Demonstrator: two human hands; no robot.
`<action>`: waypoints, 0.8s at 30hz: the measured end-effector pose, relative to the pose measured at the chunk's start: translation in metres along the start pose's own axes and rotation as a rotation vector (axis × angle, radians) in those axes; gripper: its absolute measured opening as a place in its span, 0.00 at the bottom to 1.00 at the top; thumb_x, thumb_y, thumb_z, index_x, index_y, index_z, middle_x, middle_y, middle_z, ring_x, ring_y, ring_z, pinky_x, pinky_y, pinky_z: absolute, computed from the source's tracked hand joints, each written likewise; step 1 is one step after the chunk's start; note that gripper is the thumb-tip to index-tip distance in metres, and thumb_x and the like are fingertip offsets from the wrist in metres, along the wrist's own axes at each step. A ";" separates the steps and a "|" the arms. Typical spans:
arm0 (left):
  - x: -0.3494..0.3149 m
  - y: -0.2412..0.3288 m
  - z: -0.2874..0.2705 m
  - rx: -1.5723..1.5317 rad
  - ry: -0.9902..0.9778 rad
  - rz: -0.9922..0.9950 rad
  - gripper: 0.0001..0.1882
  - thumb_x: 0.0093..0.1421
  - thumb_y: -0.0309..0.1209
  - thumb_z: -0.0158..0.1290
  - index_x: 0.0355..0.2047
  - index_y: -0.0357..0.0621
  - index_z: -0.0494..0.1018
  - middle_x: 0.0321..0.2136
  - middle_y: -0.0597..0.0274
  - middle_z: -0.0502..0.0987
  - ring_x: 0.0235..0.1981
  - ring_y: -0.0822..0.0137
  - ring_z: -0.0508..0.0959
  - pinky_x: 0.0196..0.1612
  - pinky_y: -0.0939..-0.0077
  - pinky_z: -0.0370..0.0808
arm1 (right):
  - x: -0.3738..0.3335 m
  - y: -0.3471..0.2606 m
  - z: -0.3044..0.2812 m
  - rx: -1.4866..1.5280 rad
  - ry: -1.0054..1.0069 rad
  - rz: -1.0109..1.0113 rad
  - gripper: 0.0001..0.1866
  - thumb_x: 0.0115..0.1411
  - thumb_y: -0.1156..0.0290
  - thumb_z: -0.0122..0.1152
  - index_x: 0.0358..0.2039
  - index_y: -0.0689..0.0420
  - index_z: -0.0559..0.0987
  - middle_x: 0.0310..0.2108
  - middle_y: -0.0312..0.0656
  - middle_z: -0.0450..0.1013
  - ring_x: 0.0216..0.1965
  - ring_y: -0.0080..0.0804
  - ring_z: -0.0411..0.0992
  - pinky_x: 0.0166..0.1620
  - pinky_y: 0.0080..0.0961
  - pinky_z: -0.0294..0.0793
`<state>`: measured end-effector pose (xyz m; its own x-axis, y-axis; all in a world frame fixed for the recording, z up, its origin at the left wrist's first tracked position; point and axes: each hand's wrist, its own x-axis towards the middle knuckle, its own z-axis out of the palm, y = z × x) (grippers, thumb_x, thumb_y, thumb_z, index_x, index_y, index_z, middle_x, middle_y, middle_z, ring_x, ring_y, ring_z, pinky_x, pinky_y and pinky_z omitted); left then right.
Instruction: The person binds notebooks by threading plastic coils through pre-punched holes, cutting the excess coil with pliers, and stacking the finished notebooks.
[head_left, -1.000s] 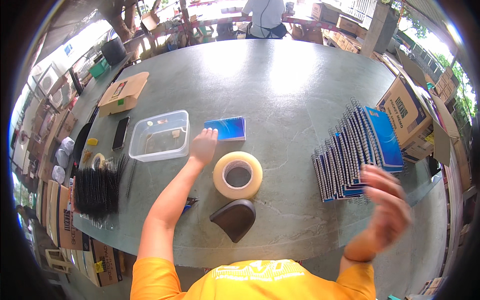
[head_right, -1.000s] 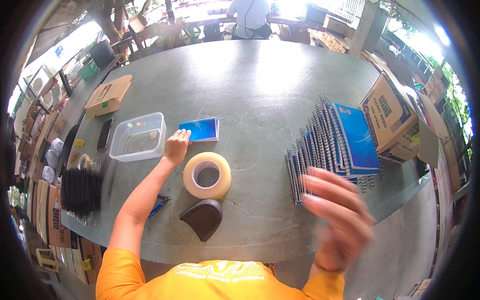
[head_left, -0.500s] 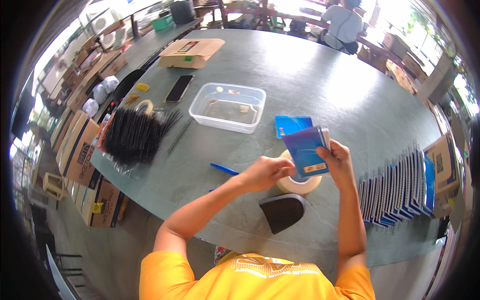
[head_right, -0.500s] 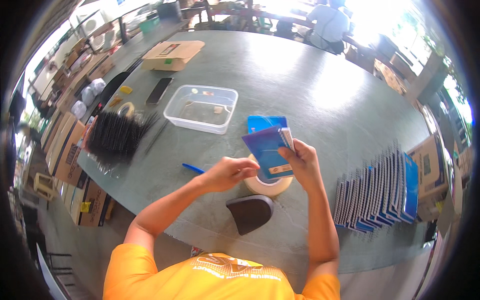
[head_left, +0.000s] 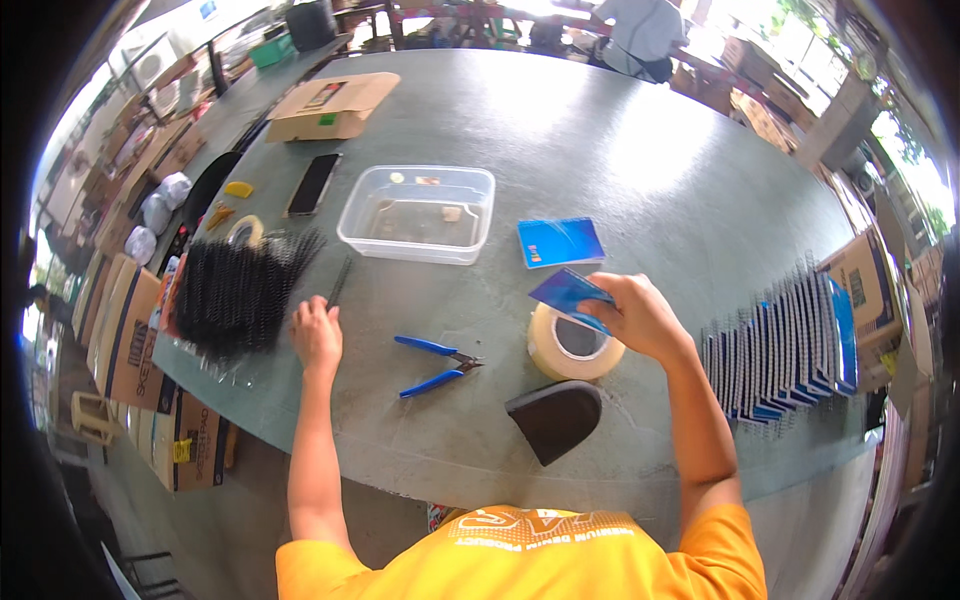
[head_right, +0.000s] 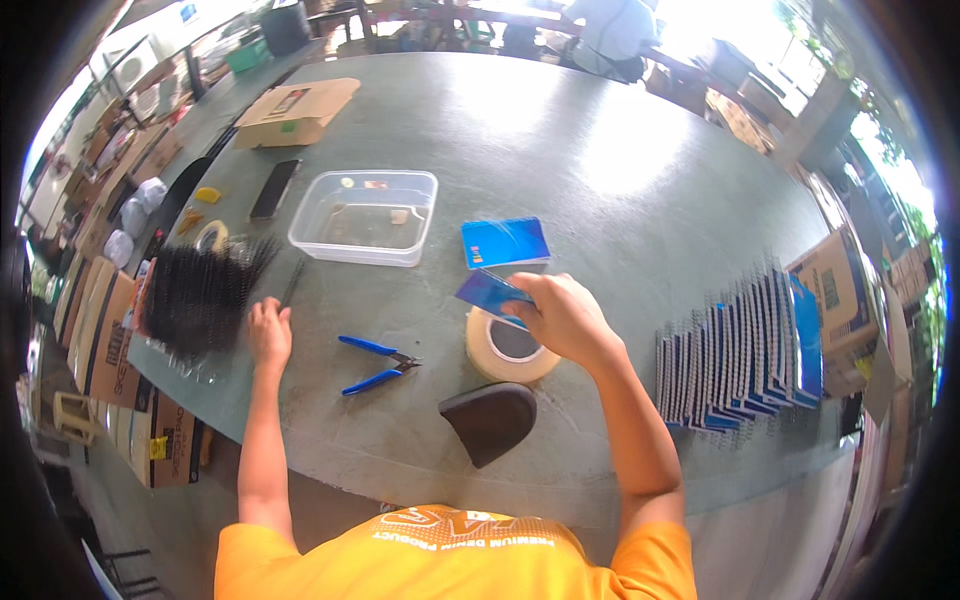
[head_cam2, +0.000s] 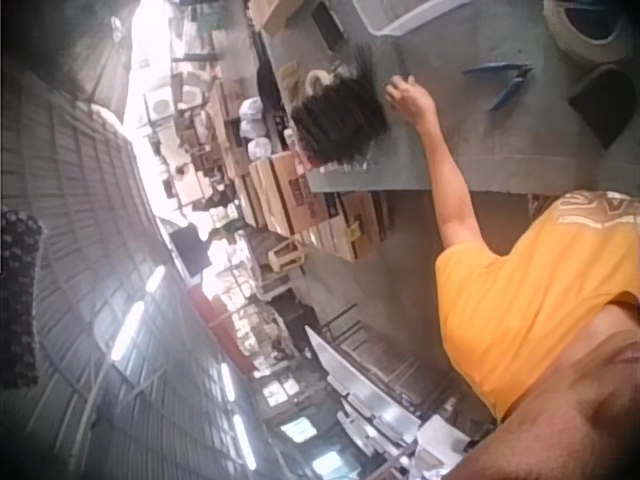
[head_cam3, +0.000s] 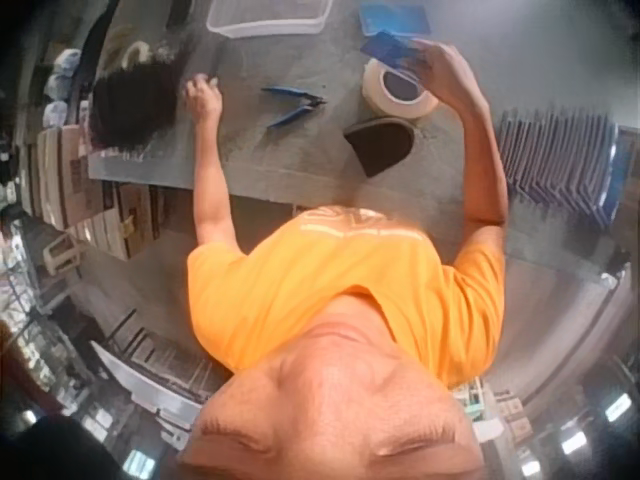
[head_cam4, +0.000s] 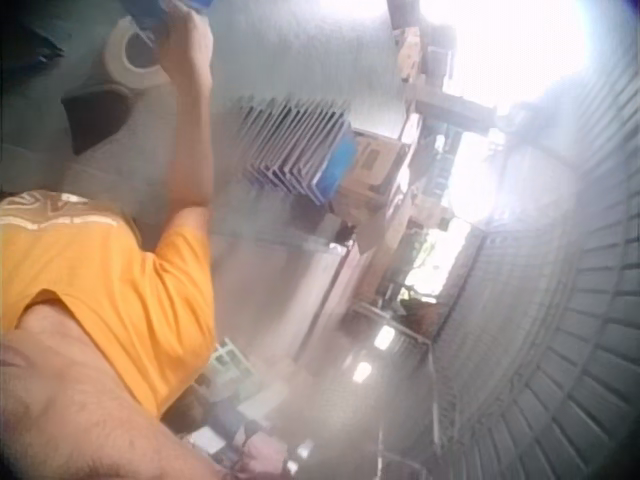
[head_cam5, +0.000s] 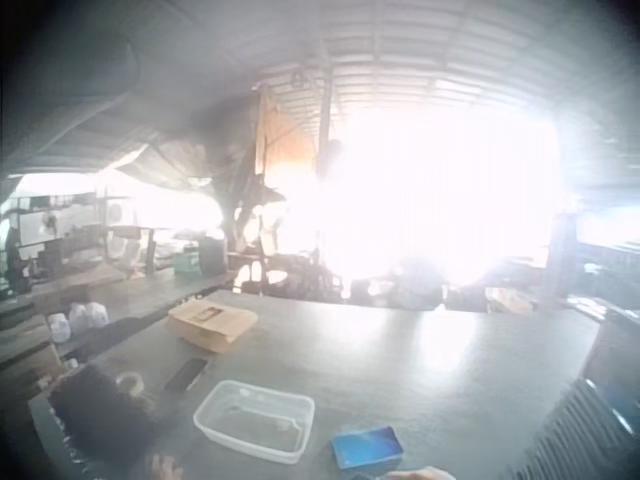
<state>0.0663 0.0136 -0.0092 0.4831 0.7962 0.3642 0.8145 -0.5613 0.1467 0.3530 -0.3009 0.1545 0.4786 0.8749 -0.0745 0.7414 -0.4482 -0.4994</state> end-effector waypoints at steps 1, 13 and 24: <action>-0.009 0.009 -0.012 0.002 0.028 -0.022 0.12 0.58 0.39 0.52 0.36 0.45 0.70 0.36 0.57 0.71 0.43 0.55 0.71 0.44 0.56 0.68 | 0.003 0.001 0.000 -0.020 0.016 -0.016 0.13 0.54 0.65 0.60 0.40 0.54 0.77 0.32 0.49 0.76 0.37 0.50 0.73 0.39 0.40 0.72; -0.017 0.037 -0.103 -1.114 0.294 -0.189 0.11 0.57 0.33 0.58 0.38 0.42 0.74 0.25 0.69 0.72 0.19 0.80 0.68 0.21 0.85 0.66 | 0.023 0.001 0.020 -0.160 -0.027 -0.150 0.10 0.51 0.70 0.61 0.34 0.58 0.73 0.29 0.49 0.75 0.32 0.48 0.75 0.34 0.42 0.72; -0.061 0.216 -0.056 -0.902 -0.746 0.376 0.44 0.56 0.24 0.51 0.66 0.51 0.36 0.22 0.41 0.75 0.26 0.45 0.77 0.34 0.57 0.73 | 0.018 -0.009 0.032 -0.210 -0.087 -0.057 0.15 0.51 0.66 0.62 0.37 0.55 0.71 0.31 0.47 0.76 0.36 0.50 0.74 0.37 0.42 0.72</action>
<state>0.1949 -0.1691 0.0520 0.9463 0.3194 -0.0506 0.2146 -0.5032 0.8371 0.3401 -0.2749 0.1299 0.3974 0.9084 -0.1302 0.8522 -0.4180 -0.3147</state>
